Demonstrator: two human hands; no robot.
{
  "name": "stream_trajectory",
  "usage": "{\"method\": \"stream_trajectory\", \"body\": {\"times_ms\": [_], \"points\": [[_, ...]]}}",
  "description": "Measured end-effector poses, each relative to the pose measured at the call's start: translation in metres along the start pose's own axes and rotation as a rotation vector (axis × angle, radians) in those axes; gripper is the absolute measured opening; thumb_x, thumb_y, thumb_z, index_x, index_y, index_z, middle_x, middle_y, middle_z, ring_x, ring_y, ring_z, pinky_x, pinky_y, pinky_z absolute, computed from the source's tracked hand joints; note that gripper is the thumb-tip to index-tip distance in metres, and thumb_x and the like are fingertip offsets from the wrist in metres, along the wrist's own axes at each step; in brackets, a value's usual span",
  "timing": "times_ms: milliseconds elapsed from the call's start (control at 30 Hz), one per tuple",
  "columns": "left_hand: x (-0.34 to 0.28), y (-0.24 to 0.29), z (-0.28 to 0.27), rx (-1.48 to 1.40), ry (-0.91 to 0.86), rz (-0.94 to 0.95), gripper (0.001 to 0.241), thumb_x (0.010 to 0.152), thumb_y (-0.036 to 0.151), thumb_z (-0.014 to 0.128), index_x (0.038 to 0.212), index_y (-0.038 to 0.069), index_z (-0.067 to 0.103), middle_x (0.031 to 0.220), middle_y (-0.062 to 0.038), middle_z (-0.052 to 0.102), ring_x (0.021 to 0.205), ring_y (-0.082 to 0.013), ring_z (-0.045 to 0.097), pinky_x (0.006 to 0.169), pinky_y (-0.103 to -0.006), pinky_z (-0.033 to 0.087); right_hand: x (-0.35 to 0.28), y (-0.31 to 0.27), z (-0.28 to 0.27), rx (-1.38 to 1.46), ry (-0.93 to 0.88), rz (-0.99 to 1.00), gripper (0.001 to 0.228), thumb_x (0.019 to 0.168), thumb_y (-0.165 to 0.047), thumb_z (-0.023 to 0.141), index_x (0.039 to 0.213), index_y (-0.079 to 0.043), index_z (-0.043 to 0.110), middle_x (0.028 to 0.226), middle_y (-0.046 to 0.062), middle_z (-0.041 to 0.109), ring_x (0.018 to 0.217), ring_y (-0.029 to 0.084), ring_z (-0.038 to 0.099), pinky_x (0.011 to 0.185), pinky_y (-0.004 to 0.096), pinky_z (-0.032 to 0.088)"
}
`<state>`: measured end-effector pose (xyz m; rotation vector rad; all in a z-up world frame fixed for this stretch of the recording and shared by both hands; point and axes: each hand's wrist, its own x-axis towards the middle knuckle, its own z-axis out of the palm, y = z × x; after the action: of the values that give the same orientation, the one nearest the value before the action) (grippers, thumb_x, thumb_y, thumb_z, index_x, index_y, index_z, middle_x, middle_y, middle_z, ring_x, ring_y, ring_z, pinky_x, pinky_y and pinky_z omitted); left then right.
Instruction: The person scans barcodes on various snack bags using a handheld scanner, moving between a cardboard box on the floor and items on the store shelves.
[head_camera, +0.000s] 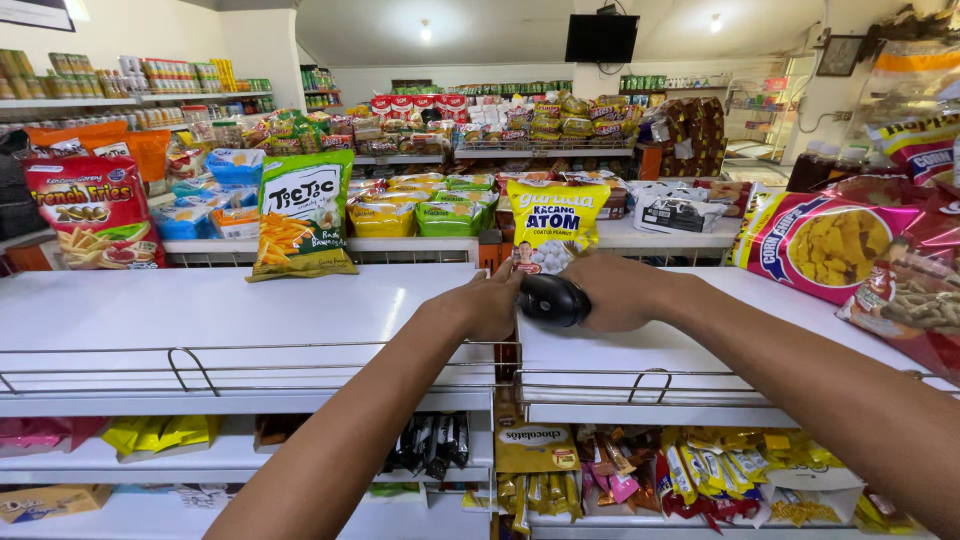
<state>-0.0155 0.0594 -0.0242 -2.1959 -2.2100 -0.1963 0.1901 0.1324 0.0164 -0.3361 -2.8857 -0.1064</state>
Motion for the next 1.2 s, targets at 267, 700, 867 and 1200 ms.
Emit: {"method": "stream_trajectory", "body": {"times_ms": [267,700,867,1200], "points": [[0.005,-0.005,0.009,0.012,0.22,0.06,0.073,0.083,0.006,0.052,0.154,0.003,0.035,0.154,-0.027,0.039,0.136,-0.0382,0.048,0.111,-0.0453,0.04,0.002,-0.004,0.003,-0.022,-0.026,-0.013,0.033,0.079,-0.035,0.077,0.088,-0.005,0.068,0.087,0.021,0.07,0.085,0.037,0.067,0.082,0.047,0.051],[-0.086,0.053,-0.04,-0.076,0.785,0.543,0.025,0.104,0.029,0.057,0.097,0.009,0.07,0.09,-0.011,0.071,0.085,-0.0334,0.068,0.073,-0.0479,0.051,-0.059,-0.03,-0.041,-0.169,-0.013,0.31,0.03,0.076,-0.027,0.075,0.1,-0.011,0.067,0.101,0.014,0.069,0.099,0.037,0.067,0.085,0.05,0.052],[-0.122,0.089,-0.021,-0.036,0.919,0.757,0.015,0.098,0.02,0.07,0.105,0.007,0.07,0.107,-0.007,0.07,0.106,-0.0268,0.065,0.092,-0.0437,0.049,-0.131,-0.059,-0.052,-0.177,0.265,0.281,0.04,0.063,-0.012,0.073,0.103,-0.01,0.066,0.106,0.012,0.065,0.099,0.037,0.066,0.079,0.049,0.053],[-0.143,0.194,0.08,-0.182,0.764,1.042,0.022,0.094,0.016,0.076,0.113,0.007,0.071,0.127,-0.011,0.065,0.128,-0.0288,0.06,0.116,-0.0487,0.043,-0.303,-0.119,0.026,0.018,0.515,0.434,0.054,0.067,-0.008,0.077,0.12,-0.003,0.064,0.115,0.015,0.065,0.1,0.037,0.066,0.086,0.043,0.054]]}}
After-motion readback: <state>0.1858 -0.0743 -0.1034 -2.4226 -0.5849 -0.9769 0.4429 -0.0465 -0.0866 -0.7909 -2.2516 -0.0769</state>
